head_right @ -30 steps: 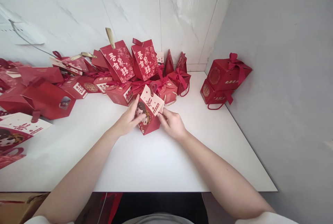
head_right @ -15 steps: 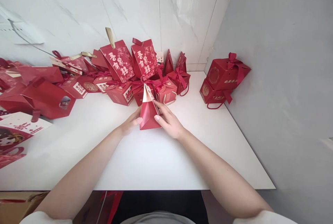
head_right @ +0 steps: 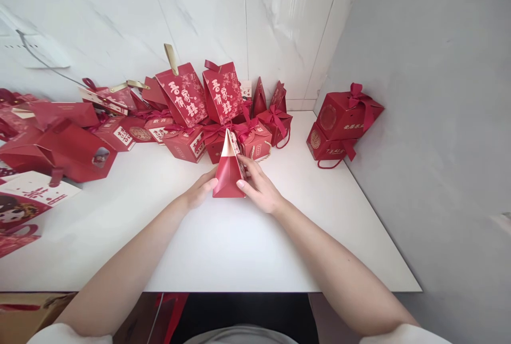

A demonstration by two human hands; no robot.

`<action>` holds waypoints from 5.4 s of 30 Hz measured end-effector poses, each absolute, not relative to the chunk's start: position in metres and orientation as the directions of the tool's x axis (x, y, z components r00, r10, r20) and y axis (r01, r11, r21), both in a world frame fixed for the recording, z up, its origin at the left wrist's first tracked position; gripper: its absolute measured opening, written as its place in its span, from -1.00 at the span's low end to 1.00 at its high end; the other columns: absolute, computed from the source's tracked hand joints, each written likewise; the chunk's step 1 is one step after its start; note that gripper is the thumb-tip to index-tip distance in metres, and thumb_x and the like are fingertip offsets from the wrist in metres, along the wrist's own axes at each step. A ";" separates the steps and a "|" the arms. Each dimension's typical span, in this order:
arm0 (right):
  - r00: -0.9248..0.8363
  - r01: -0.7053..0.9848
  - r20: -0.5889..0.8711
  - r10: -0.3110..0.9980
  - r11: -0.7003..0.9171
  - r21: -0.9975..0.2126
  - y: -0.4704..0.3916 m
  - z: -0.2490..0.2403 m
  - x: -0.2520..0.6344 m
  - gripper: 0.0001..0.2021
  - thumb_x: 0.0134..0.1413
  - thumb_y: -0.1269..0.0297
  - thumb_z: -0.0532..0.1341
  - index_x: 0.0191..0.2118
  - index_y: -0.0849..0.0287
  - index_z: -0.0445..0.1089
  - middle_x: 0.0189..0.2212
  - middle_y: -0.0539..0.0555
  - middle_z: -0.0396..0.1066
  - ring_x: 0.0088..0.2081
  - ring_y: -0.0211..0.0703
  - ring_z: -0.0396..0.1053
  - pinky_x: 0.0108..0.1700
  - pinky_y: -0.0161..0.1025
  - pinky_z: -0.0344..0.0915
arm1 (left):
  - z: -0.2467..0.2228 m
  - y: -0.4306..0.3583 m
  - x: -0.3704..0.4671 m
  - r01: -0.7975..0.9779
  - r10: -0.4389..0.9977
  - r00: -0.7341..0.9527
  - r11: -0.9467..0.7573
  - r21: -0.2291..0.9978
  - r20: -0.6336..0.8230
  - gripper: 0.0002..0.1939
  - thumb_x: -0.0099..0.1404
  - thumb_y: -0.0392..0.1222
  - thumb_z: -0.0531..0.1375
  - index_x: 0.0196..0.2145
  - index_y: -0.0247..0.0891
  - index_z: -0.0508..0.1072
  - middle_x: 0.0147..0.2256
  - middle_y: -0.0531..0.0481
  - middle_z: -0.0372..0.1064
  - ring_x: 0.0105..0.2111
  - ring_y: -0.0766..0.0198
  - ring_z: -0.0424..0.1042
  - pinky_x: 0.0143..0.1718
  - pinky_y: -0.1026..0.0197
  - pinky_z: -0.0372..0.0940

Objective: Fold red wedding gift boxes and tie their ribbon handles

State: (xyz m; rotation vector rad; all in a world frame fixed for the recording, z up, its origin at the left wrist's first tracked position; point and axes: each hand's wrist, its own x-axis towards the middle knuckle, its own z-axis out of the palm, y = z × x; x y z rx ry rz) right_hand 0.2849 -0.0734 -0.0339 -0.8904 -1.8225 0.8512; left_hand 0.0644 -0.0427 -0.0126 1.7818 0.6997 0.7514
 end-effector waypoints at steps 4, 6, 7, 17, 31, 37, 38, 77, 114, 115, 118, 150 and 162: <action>-0.189 0.269 0.441 0.877 0.479 -0.836 -0.072 -0.036 0.283 -0.49 0.27 0.00 0.10 0.26 0.02 0.11 0.23 0.20 0.12 0.10 0.02 0.29 0.08 0.00 0.33 | -0.015 -0.034 0.054 0.075 0.855 0.513 -0.133 0.988 0.077 -0.41 0.32 0.17 0.06 0.14 -0.24 0.41 0.07 -0.14 0.42 0.12 -0.13 0.35 0.16 -0.07 0.22; -0.062 0.275 0.411 0.909 0.412 -0.869 -0.070 -0.037 0.282 -0.45 0.19 0.02 0.20 0.23 0.04 0.10 0.18 0.23 0.18 -0.12 -0.07 0.40 -0.11 -0.06 0.42 | -0.018 -0.026 0.048 -0.006 0.912 0.407 -0.045 0.999 0.043 -0.43 0.27 0.12 0.14 0.11 -0.28 0.43 0.04 -0.15 0.44 0.08 -0.14 0.38 0.12 -0.09 0.27; -0.006 0.265 0.384 0.923 0.372 -0.890 -0.068 -0.038 0.281 -0.40 0.14 0.03 0.24 0.22 0.05 0.08 0.13 0.22 0.23 -0.23 -0.12 0.41 -0.21 -0.10 0.43 | -0.019 -0.022 0.046 -0.039 0.932 0.360 -0.025 0.999 0.037 -0.42 0.24 0.09 0.18 0.13 -0.27 0.41 0.07 -0.13 0.42 0.09 -0.15 0.37 0.11 -0.10 0.28; -0.107 0.276 0.313 0.944 0.331 -0.902 -0.067 -0.043 0.280 -0.76 0.16 0.07 0.22 -0.35 0.15 0.36 -0.44 0.01 0.42 -0.46 -0.22 0.32 -0.39 -0.27 0.27 | -0.036 -0.018 0.048 -0.031 0.917 0.360 -0.174 0.984 0.174 -0.18 0.25 0.45 -0.09 0.24 -0.16 0.26 0.25 -0.10 0.19 0.28 -0.05 0.12 0.30 -0.08 0.08; -0.158 0.194 0.238 0.958 0.267 -0.944 -0.070 -0.037 0.278 -0.58 0.17 -0.01 0.22 0.03 0.09 0.20 0.04 0.16 0.36 -0.02 -0.07 0.40 -0.03 -0.10 0.40 | -0.029 -0.022 0.050 0.002 0.959 0.281 -0.043 0.999 0.041 -0.29 0.33 0.32 -0.06 0.19 -0.23 0.33 0.14 -0.11 0.35 0.23 -0.02 0.23 0.25 -0.04 0.17; -0.238 0.121 0.173 0.956 0.206 -0.971 -0.067 -0.038 0.280 -0.69 0.16 -0.04 0.21 -0.20 0.11 0.27 -0.10 0.07 0.46 -0.14 -0.10 0.45 -0.04 -0.10 0.39 | -0.033 -0.018 0.051 -0.027 0.955 0.292 -0.032 0.999 0.038 -0.30 0.34 0.32 -0.06 0.19 -0.23 0.32 0.15 -0.11 0.34 0.19 -0.02 0.28 0.23 -0.05 0.18; -0.231 0.130 0.184 0.955 0.217 -0.967 -0.067 -0.039 0.280 -0.68 0.16 -0.04 0.21 -0.22 0.12 0.27 -0.13 0.06 0.46 -0.16 -0.11 0.45 -0.06 -0.11 0.40 | -0.033 -0.018 0.052 -0.025 0.956 0.290 -0.041 0.999 0.046 -0.30 0.34 0.32 -0.07 0.19 -0.24 0.33 0.15 -0.11 0.33 0.19 -0.02 0.28 0.24 -0.05 0.18; -0.176 0.451 0.601 0.780 0.606 -0.655 -0.077 -0.032 0.282 -0.71 0.18 0.09 0.24 -0.03 0.07 0.34 0.07 0.19 0.22 0.10 0.05 0.29 0.03 -0.05 0.39 | -0.027 -0.018 0.053 0.294 0.966 0.127 -0.251 0.922 0.223 -0.48 0.29 0.19 0.13 0.04 -0.23 0.30 -0.06 -0.14 0.45 -0.15 0.10 0.51 -0.23 0.09 0.48; -0.235 0.721 0.870 0.434 0.678 -0.143 -0.080 -0.030 0.291 -0.78 0.32 0.29 0.12 -0.15 0.22 0.51 -0.72 -0.09 0.26 -0.67 -0.36 0.16 -0.47 -0.32 0.10 | 0.001 -0.043 0.060 -0.025 0.715 0.110 -0.692 0.721 0.690 -0.14 0.18 0.51 -0.12 0.10 -0.22 0.38 0.01 -0.24 0.38 0.04 -0.10 0.39 0.04 -0.05 0.31; -0.231 0.718 0.863 0.450 0.678 -0.161 -0.079 -0.031 0.291 -0.76 0.33 0.29 0.11 -0.19 0.22 0.52 -0.73 -0.08 0.24 -0.67 -0.35 0.14 -0.48 -0.31 0.09 | 0.000 -0.043 0.059 0.018 0.693 0.129 -0.717 0.697 0.709 -0.11 0.17 0.53 -0.11 0.14 -0.22 0.34 0.05 -0.26 0.34 0.06 -0.11 0.37 0.05 -0.05 0.30; -0.216 0.726 0.839 0.499 0.657 -0.204 -0.075 -0.034 0.291 -0.67 0.35 0.26 0.04 -0.34 0.20 0.50 -0.75 -0.06 0.19 -0.69 -0.32 0.10 -0.50 -0.30 0.04 | -0.001 -0.043 0.054 0.121 0.625 0.214 -0.780 0.614 0.751 -0.04 0.12 0.54 -0.04 0.22 -0.24 0.23 0.15 -0.31 0.22 0.12 -0.19 0.29 0.03 -0.06 0.31; -0.169 0.620 0.701 0.693 0.628 -0.471 -0.068 -0.047 0.291 -0.76 0.07 0.46 0.09 -0.57 0.14 0.30 -0.72 -0.07 0.33 -0.67 -0.27 0.31 -0.52 -0.36 0.20 | 0.010 -0.038 0.041 0.519 0.446 0.373 -0.827 0.215 0.814 0.05 -0.19 0.46 0.32 0.16 -0.13 0.19 0.10 -0.27 0.21 0.12 -0.17 0.26 0.14 -0.19 0.19; -0.031 0.537 0.823 0.567 0.704 -0.465 -0.080 -0.030 0.285 -0.48 0.22 0.39 0.11 0.27 0.08 0.08 0.20 0.27 0.23 0.17 0.08 0.29 -0.02 -0.03 0.45 | 0.004 -0.040 0.051 0.505 0.459 0.446 -0.838 0.207 0.769 -0.26 0.10 0.00 0.35 0.16 -0.17 0.15 0.13 -0.27 0.19 0.16 -0.08 0.24 0.16 -0.14 0.22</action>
